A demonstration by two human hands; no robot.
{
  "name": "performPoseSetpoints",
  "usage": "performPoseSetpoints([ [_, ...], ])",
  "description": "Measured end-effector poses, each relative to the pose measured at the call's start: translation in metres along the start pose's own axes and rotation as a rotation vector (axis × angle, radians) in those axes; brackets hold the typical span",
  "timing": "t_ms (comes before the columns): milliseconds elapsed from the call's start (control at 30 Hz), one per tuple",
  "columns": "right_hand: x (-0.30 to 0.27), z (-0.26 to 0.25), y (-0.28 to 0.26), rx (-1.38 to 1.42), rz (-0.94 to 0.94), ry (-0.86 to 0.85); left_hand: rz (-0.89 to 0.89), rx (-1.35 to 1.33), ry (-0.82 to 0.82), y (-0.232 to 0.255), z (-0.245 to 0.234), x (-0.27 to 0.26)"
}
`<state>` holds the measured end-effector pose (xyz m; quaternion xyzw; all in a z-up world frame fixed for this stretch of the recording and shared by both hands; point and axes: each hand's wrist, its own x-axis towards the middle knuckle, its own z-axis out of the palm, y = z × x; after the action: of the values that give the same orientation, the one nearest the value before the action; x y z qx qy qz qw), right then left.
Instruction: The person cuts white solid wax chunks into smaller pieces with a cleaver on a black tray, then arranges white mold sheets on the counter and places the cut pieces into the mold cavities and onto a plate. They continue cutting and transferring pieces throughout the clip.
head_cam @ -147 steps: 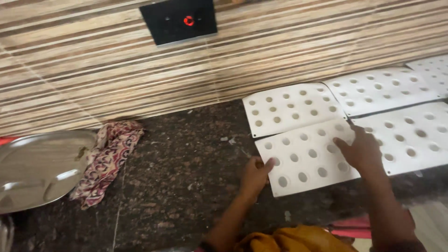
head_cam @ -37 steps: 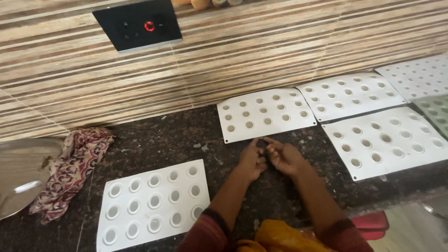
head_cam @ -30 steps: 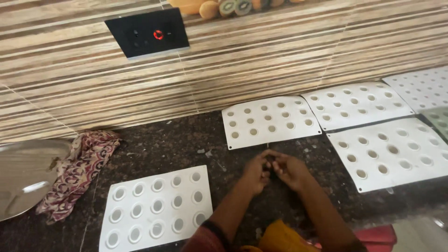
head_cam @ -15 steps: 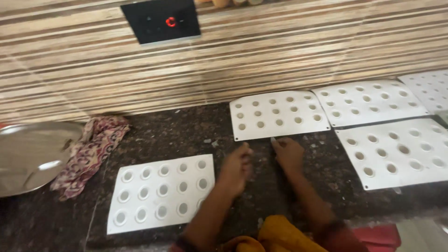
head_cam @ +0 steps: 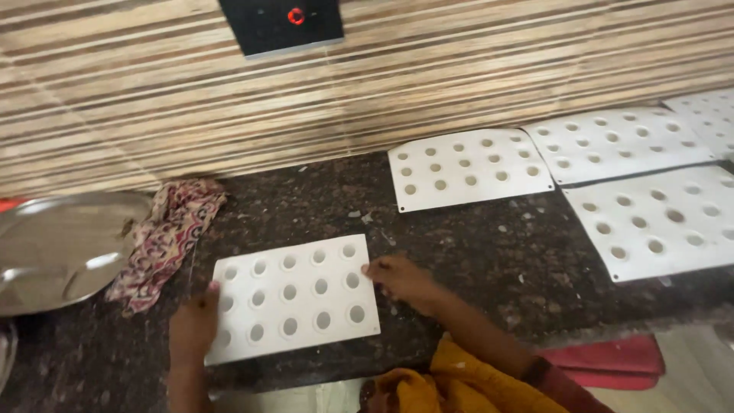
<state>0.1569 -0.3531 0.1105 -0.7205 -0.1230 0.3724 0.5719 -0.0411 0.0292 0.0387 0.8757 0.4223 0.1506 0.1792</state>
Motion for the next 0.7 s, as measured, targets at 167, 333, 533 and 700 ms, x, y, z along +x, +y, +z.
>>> performPoseSetpoints([
  [167, -0.010, -0.014, -0.013, -0.010, -0.050, 0.127, 0.153, -0.186, 0.023, 0.047, -0.002, 0.000],
  [333, -0.068, -0.103, -0.047, -0.280, -0.098, 0.605, 0.319, -0.552, -0.122, 0.195, -0.012, -0.036],
  [533, -0.095, -0.256, -0.003, -0.275, -0.223, 0.853, 0.452, -0.767, -0.210, 0.312, 0.060, -0.084],
  [700, -0.098, -0.281, 0.021, -0.571, -0.082, 0.964, 0.464, -0.577, -0.247, 0.326, 0.111, -0.098],
])
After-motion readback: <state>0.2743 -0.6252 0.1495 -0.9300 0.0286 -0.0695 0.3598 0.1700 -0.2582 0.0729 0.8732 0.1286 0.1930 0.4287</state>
